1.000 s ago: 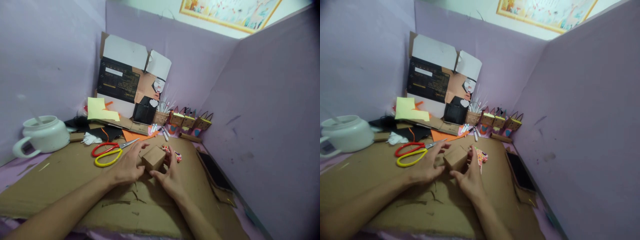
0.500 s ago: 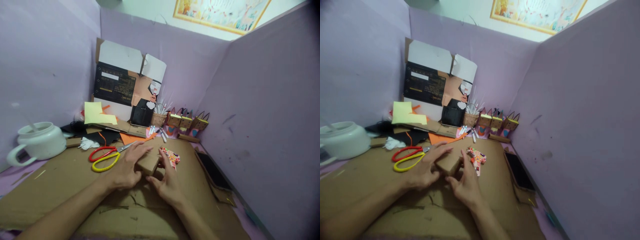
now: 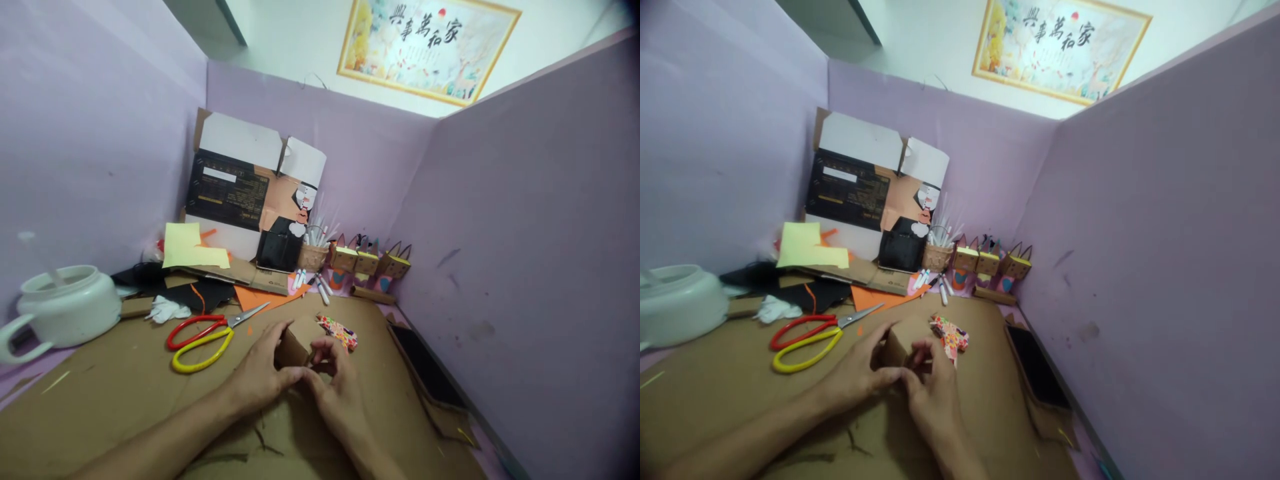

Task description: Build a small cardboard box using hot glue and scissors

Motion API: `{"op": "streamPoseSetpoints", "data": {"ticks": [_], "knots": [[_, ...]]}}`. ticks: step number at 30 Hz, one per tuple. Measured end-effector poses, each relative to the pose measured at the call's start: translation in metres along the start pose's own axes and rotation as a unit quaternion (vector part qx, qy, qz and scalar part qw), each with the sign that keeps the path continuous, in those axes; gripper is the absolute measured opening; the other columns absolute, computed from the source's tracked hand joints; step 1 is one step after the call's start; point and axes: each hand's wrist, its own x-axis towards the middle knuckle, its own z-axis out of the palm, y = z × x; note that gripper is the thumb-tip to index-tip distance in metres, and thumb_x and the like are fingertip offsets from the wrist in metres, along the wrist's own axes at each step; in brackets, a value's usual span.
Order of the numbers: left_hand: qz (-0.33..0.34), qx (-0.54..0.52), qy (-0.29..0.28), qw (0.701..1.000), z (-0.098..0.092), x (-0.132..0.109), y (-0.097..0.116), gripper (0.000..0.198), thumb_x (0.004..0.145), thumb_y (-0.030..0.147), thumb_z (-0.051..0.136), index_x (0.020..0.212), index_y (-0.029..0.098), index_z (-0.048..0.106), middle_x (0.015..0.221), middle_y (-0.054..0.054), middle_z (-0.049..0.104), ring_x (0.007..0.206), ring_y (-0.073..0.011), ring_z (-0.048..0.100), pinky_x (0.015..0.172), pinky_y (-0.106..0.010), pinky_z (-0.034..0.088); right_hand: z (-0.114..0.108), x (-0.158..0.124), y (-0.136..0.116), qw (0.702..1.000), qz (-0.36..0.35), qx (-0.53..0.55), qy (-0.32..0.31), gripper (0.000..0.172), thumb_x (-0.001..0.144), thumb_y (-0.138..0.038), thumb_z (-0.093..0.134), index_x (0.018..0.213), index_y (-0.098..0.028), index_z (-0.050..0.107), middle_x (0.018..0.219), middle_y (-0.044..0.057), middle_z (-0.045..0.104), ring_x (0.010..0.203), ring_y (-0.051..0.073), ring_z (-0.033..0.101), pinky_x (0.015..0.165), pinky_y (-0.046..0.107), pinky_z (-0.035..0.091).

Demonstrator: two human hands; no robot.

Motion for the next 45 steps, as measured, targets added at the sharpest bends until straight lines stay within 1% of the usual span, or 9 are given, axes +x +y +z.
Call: {"op": "streamPoseSetpoints", "data": {"ticks": [7, 10, 14, 20, 26, 32, 36, 42, 45], "knots": [[0.013, 0.030, 0.009, 0.999, -0.003, -0.001, 0.010, 0.059, 0.067, 0.022, 0.068, 0.120, 0.017, 0.044, 0.118, -0.012, 0.058, 0.110, -0.0278, 0.055, 0.094, -0.046, 0.044, -0.016, 0.003, -0.004, 0.998, -0.037, -0.044, -0.028, 0.029, 0.067, -0.013, 0.065, 0.095, -0.022, 0.063, 0.079, 0.002, 0.061, 0.073, 0.019, 0.060, 0.070, 0.033, 0.051], [0.012, -0.068, -0.023, 0.997, -0.009, -0.003, 0.018, 0.060, 0.070, 0.023, 0.065, 0.124, 0.017, 0.039, 0.120, -0.012, 0.057, 0.108, -0.0259, 0.058, 0.090, -0.041, 0.049, -0.022, 0.006, -0.003, 1.000, -0.006, 0.015, 0.013, 0.068, 0.060, -0.028, 0.078, 0.122, -0.025, 0.050, 0.116, 0.011, 0.058, 0.102, 0.027, 0.059, 0.085, 0.042, 0.050], [0.007, -0.107, -0.070, 0.992, -0.014, -0.008, 0.026, 0.065, 0.067, 0.023, 0.068, 0.125, 0.017, 0.040, 0.122, -0.012, 0.057, 0.108, -0.0247, 0.057, 0.088, -0.036, 0.050, -0.025, 0.008, -0.005, 0.994, 0.030, 0.082, -0.066, 0.102, 0.049, -0.039, 0.085, 0.136, -0.026, 0.034, 0.139, 0.015, 0.044, 0.121, 0.032, 0.049, 0.093, 0.044, 0.047], [0.001, -0.033, -0.113, 0.993, -0.011, -0.010, 0.023, 0.062, 0.062, 0.019, 0.072, 0.120, 0.017, 0.050, 0.112, -0.007, 0.063, 0.101, -0.0242, 0.060, 0.089, -0.036, 0.048, -0.019, 0.007, -0.012, 0.994, 0.075, 0.035, -0.072, 0.074, 0.041, -0.021, 0.087, 0.110, -0.020, 0.059, 0.110, 0.010, 0.066, 0.102, 0.031, 0.062, 0.090, 0.045, 0.049], [-0.004, -0.051, -0.112, 0.992, -0.012, -0.009, 0.019, 0.039, 0.067, 0.021, 0.066, 0.104, 0.017, 0.056, 0.098, -0.005, 0.067, 0.090, -0.0226, 0.062, 0.079, -0.033, 0.050, -0.018, 0.007, -0.009, 0.992, 0.117, 0.008, -0.055, 0.060, 0.041, -0.011, 0.083, 0.097, -0.020, 0.064, 0.098, 0.006, 0.069, 0.093, 0.030, 0.065, 0.084, 0.045, 0.052], [-0.013, -0.076, -0.180, 0.981, -0.029, -0.005, 0.029, 0.083, 0.056, 0.020, 0.075, 0.131, 0.020, 0.041, 0.124, -0.008, 0.056, 0.115, -0.0288, 0.050, 0.098, -0.041, 0.039, -0.022, 0.011, -0.013, 0.992, 0.099, 0.052, -0.060, 0.059, 0.042, -0.015, 0.083, 0.098, -0.022, 0.062, 0.104, 0.006, 0.066, 0.099, 0.029, 0.060, 0.087, 0.041, 0.048], [-0.082, -0.285, -0.157, 0.942, -0.035, -0.002, 0.017, 0.073, 0.074, 0.050, 0.063, 0.133, 0.016, 0.038, 0.134, -0.017, 0.046, 0.126, -0.0309, 0.041, 0.103, -0.045, 0.033, -0.031, 0.014, -0.014, 0.983, 0.103, 0.122, -0.093, 0.060, 0.044, -0.025, 0.086, 0.099, -0.023, 0.062, 0.108, 0.007, 0.064, 0.101, 0.029, 0.059, 0.085, 0.038, 0.048], [-0.030, -0.397, -0.308, 0.864, -0.030, 0.000, 0.011, 0.102, 0.053, 0.033, 0.084, 0.139, 0.026, 0.030, 0.146, -0.010, 0.033, 0.135, -0.0298, 0.028, 0.108, -0.044, 0.025, -0.039, 0.016, -0.015, 0.950, 0.038, 0.179, -0.254, 0.064, 0.047, -0.042, 0.086, 0.107, -0.031, 0.065, 0.132, 0.007, 0.054, 0.128, 0.030, 0.042, 0.104, 0.043, 0.033], [-0.045, -0.375, -0.341, 0.861, -0.032, -0.002, 0.024, 0.100, 0.056, 0.033, 0.081, 0.141, 0.026, 0.028, 0.144, -0.010, 0.037, 0.131, -0.0315, 0.034, 0.102, -0.044, 0.033, -0.037, 0.018, -0.011, 0.959, 0.014, 0.160, -0.234, 0.063, 0.052, -0.048, 0.082, 0.110, -0.030, 0.065, 0.140, 0.009, 0.045, 0.132, 0.030, 0.035, 0.106, 0.045, 0.029]]}}
